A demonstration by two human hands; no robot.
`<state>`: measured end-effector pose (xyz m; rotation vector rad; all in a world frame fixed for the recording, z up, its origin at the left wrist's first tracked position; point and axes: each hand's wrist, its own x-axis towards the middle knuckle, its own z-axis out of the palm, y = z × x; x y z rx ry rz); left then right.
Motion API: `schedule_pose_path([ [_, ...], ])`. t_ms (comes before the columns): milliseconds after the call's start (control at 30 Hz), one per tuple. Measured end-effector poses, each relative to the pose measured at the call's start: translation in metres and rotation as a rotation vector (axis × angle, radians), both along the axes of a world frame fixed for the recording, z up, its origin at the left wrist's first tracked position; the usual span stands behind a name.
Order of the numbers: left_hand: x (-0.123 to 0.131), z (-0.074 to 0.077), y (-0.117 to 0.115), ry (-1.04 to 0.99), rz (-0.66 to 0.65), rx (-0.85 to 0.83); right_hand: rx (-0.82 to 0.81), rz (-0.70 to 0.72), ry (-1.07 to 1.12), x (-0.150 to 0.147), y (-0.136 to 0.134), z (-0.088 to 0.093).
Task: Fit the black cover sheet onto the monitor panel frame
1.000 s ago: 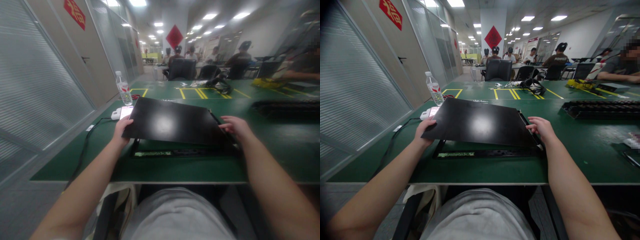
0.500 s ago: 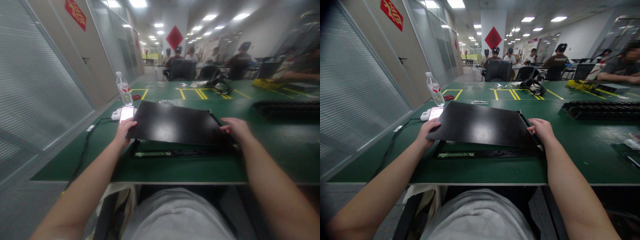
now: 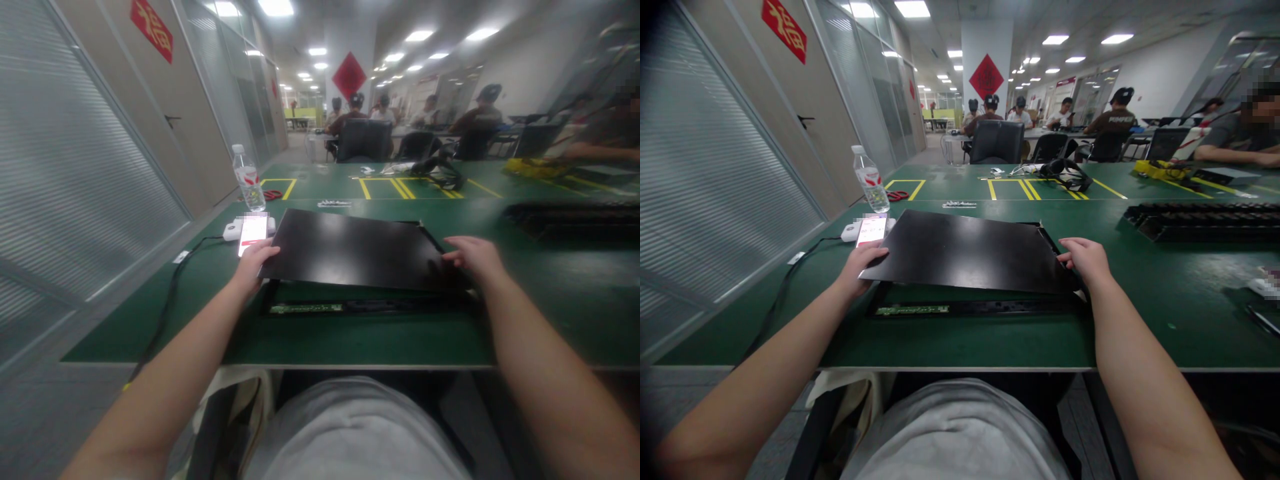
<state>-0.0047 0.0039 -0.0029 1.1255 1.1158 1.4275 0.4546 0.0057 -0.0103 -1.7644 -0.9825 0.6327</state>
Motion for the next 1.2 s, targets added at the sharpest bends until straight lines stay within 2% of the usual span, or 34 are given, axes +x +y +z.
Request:
schedule_pose_path([
  [633, -0.002, -0.006, 0.003, 0.024, -0.003, -0.064, -0.022, -0.047, 0.002, -0.005, -0.002, 0.005],
  [1200, -0.002, -0.008, 0.004, 0.045, -0.035, -0.112, -0.079, -0.008, -0.239, 0.010, 0.005, -0.007],
])
